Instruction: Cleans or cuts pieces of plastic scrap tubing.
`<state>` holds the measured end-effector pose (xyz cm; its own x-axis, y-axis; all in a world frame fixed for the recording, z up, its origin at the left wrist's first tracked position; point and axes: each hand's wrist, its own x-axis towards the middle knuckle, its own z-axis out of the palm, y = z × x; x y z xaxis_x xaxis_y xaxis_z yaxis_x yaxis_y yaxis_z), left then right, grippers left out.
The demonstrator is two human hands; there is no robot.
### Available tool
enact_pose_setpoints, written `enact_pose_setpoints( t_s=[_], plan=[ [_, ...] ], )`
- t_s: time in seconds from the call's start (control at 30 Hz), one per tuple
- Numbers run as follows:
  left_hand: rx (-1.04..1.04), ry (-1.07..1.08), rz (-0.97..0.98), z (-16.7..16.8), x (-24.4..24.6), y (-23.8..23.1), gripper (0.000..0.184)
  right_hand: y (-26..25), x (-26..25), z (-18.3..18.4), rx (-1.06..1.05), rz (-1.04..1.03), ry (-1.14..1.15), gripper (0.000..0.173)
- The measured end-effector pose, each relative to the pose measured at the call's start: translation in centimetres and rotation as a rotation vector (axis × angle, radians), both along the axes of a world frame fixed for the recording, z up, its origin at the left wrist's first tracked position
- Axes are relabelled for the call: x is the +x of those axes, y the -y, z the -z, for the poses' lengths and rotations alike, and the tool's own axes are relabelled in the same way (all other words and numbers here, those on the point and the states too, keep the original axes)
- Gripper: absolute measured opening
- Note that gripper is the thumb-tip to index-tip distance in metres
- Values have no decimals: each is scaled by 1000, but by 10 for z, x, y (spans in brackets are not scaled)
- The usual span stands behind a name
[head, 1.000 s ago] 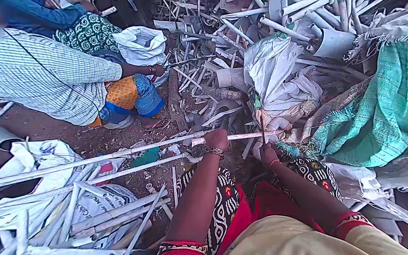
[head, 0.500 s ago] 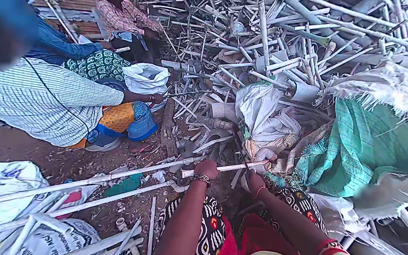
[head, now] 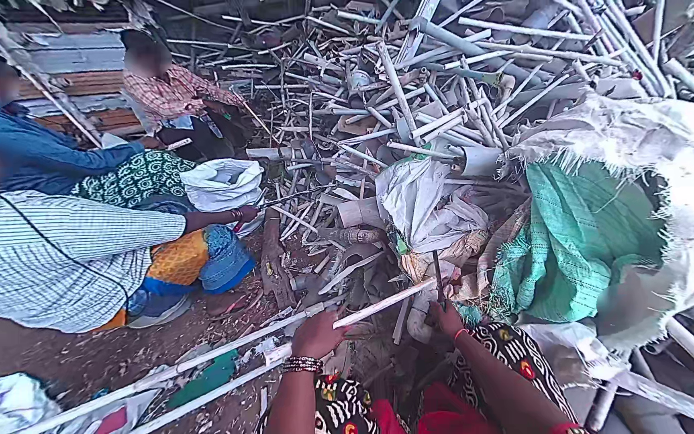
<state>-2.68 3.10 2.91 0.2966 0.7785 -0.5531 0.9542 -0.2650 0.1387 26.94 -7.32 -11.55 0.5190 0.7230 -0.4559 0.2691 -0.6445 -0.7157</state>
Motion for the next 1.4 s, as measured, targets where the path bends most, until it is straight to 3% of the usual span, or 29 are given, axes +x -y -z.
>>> enact_pose_setpoints(
  t_s=[0.17, 0.4, 0.7, 0.77, 0.97, 1.07, 1.2, 1.27, 1.4],
  plan=[
    [88, 55, -23, -2, 22, 9, 46, -5, 21, -23, 206, 126, -12, 53],
    [113, -75, 74, 16, 72, 10, 49, -6, 51, 0, 223, 322, -98, 47],
    [147, -154, 7, 6, 90, -4, 48, -17, 43, -11, -126, 25, -5, 63],
    [135, -142, 13, 8, 93, -8, 49, -18, 32, -15, -152, -31, 19, 58],
    [132, -143, 42, 15, 104, -18, 42, -18, -36, -56, -243, -544, 246, 43],
    [102, -122, 26, 21, 105, -21, 41, -24, -27, -55, -259, -530, 316, 39],
    [37, -104, 73, 33, 108, -14, 48, -34, 32, -30, -347, -236, 294, 47],
    [40, -103, 108, 37, 111, -9, 47, -35, 38, -23, -364, -166, 253, 50],
    [87, -133, 118, 34, 116, -7, 46, -26, -16, -49, -308, -434, 264, 42]
  ],
)
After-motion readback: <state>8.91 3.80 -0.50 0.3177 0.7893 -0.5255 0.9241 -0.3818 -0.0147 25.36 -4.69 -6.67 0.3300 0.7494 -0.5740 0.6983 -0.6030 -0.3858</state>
